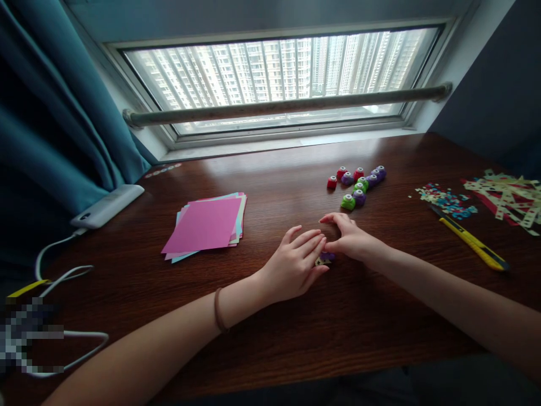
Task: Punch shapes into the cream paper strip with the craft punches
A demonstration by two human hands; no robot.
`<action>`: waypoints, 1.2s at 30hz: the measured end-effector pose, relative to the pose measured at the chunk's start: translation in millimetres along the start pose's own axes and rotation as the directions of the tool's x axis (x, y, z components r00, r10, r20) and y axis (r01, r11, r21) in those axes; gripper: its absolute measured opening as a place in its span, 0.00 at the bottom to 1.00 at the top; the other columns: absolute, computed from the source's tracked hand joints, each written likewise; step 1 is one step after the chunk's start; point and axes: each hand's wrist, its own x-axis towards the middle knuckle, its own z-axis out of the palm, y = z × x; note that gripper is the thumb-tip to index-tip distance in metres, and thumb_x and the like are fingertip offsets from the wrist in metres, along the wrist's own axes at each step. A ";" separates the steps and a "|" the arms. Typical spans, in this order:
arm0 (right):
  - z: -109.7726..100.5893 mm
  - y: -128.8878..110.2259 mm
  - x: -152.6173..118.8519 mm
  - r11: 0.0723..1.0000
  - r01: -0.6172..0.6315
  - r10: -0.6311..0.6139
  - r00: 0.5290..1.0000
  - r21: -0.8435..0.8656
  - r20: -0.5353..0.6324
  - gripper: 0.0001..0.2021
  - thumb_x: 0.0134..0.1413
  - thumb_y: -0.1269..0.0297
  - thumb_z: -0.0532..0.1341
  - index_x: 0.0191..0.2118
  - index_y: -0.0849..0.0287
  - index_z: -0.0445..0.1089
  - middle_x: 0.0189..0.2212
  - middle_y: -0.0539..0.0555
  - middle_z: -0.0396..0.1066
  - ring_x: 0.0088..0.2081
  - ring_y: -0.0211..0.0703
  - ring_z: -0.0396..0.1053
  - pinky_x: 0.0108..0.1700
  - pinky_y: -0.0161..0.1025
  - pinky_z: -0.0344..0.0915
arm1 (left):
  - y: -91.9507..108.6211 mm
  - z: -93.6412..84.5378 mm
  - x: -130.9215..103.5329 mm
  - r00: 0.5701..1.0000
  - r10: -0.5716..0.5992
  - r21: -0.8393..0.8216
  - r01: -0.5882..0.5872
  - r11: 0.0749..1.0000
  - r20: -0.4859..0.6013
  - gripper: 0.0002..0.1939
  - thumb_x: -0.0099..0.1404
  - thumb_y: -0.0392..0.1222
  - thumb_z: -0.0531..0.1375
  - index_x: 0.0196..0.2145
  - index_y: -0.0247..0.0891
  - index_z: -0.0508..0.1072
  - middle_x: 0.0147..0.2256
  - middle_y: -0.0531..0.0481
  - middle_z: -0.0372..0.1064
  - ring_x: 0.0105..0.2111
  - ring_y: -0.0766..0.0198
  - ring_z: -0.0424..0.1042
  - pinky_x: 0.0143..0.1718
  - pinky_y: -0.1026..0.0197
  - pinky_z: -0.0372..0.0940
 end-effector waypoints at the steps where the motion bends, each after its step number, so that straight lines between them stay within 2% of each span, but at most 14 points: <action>1: 0.1 0.0 0.7 1.000 0.013 -0.013 1.000 -0.013 -0.001 0.25 0.34 0.68 0.64 0.44 0.59 0.63 0.48 0.57 0.56 0.51 0.51 0.53 0.53 0.45 0.54 | 0.3 -0.2 0.3 1.000 0.006 0.010 -0.006 1.000 -0.002 0.23 0.66 0.44 0.48 0.54 0.27 0.60 0.53 0.39 0.62 0.57 0.54 0.54 0.58 0.46 0.44; 9: 10.2 16.7 -0.4 0.984 0.176 -0.174 0.980 0.009 -0.100 0.18 0.37 0.65 0.62 0.39 0.58 0.62 0.44 0.55 0.58 0.48 0.49 0.55 0.53 0.47 0.54 | 1.3 1.7 0.3 1.000 0.018 0.017 -0.017 1.000 -0.018 0.21 0.66 0.41 0.49 0.53 0.26 0.61 0.52 0.38 0.63 0.56 0.54 0.57 0.57 0.48 0.49; 13: 9.7 25.3 -1.7 0.943 0.304 -0.293 0.951 0.134 -0.099 0.18 0.41 0.64 0.61 0.42 0.56 0.62 0.47 0.55 0.59 0.50 0.49 0.55 0.54 0.50 0.52 | -0.5 3.1 -1.8 0.998 -0.036 -0.061 0.033 0.998 -0.059 0.21 0.65 0.41 0.50 0.54 0.31 0.60 0.53 0.40 0.61 0.56 0.57 0.56 0.56 0.50 0.51; 17: 2.5 24.4 -4.7 0.924 0.303 -0.293 0.953 0.236 -0.074 0.17 0.46 0.58 0.60 0.44 0.56 0.63 0.46 0.55 0.62 0.50 0.49 0.58 0.53 0.49 0.55 | -3.2 4.1 -4.0 0.992 -0.068 -0.126 0.055 0.991 -0.102 0.27 0.64 0.44 0.52 0.58 0.32 0.53 0.55 0.38 0.57 0.57 0.54 0.52 0.56 0.48 0.53; 20: -4.9 18.0 -9.2 0.928 0.339 -0.337 0.941 0.157 -0.036 0.17 0.45 0.57 0.63 0.42 0.57 0.66 0.40 0.54 0.66 0.46 0.48 0.62 0.49 0.47 0.59 | -4.7 4.4 -4.9 0.984 -0.137 -0.164 0.117 0.979 -0.114 0.30 0.62 0.47 0.55 0.58 0.32 0.52 0.55 0.37 0.57 0.56 0.52 0.53 0.55 0.46 0.54; 24: -9.0 11.5 -17.1 0.884 0.465 -0.464 0.885 -0.045 0.038 0.16 0.38 0.61 0.68 0.36 0.59 0.68 0.35 0.53 0.67 0.39 0.46 0.64 0.42 0.43 0.62 | -6.3 5.5 -4.4 0.969 -0.244 -0.216 0.228 0.949 -0.049 0.27 0.60 0.48 0.57 0.53 0.33 0.60 0.52 0.38 0.60 0.54 0.53 0.56 0.55 0.47 0.55; 27: -7.0 10.2 -20.8 0.879 0.476 -0.476 0.876 0.016 0.079 0.10 0.42 0.66 0.66 0.34 0.60 0.69 0.30 0.51 0.67 0.32 0.40 0.66 0.35 0.37 0.64 | -8.3 6.8 -3.9 0.961 -0.277 -0.269 0.265 0.926 -0.008 0.25 0.57 0.49 0.60 0.50 0.34 0.64 0.52 0.39 0.60 0.54 0.52 0.56 0.55 0.47 0.54; 31: -6.2 6.6 -23.1 0.854 0.505 -0.511 0.859 0.128 0.018 0.07 0.46 0.68 0.64 0.34 0.59 0.71 0.32 0.51 0.68 0.31 0.37 0.67 0.35 0.34 0.65 | -13.7 4.6 -3.0 0.952 -0.305 -0.450 0.276 0.850 0.009 0.19 0.56 0.47 0.62 0.43 0.37 0.69 0.48 0.43 0.64 0.52 0.55 0.59 0.55 0.49 0.54; 34: -7.9 1.9 -24.7 0.810 0.582 -0.579 0.813 0.066 -0.065 0.07 0.46 0.70 0.64 0.34 0.58 0.71 0.32 0.51 0.68 0.33 0.38 0.67 0.37 0.35 0.64 | -18.6 0.2 -1.8 0.941 -0.336 -0.612 0.290 0.735 0.042 0.09 0.57 0.44 0.61 0.33 0.37 0.71 0.42 0.45 0.68 0.49 0.57 0.63 0.53 0.52 0.56; 36: -8.6 -0.2 -25.8 0.790 0.613 -0.607 0.786 0.015 -0.117 0.07 0.46 0.71 0.63 0.34 0.58 0.71 0.32 0.51 0.69 0.34 0.38 0.67 0.37 0.35 0.64 | -21.1 -2.3 -1.1 0.924 -0.377 -0.706 0.312 0.636 0.069 0.08 0.58 0.43 0.60 0.28 0.35 0.71 0.40 0.44 0.69 0.46 0.58 0.65 0.51 0.53 0.57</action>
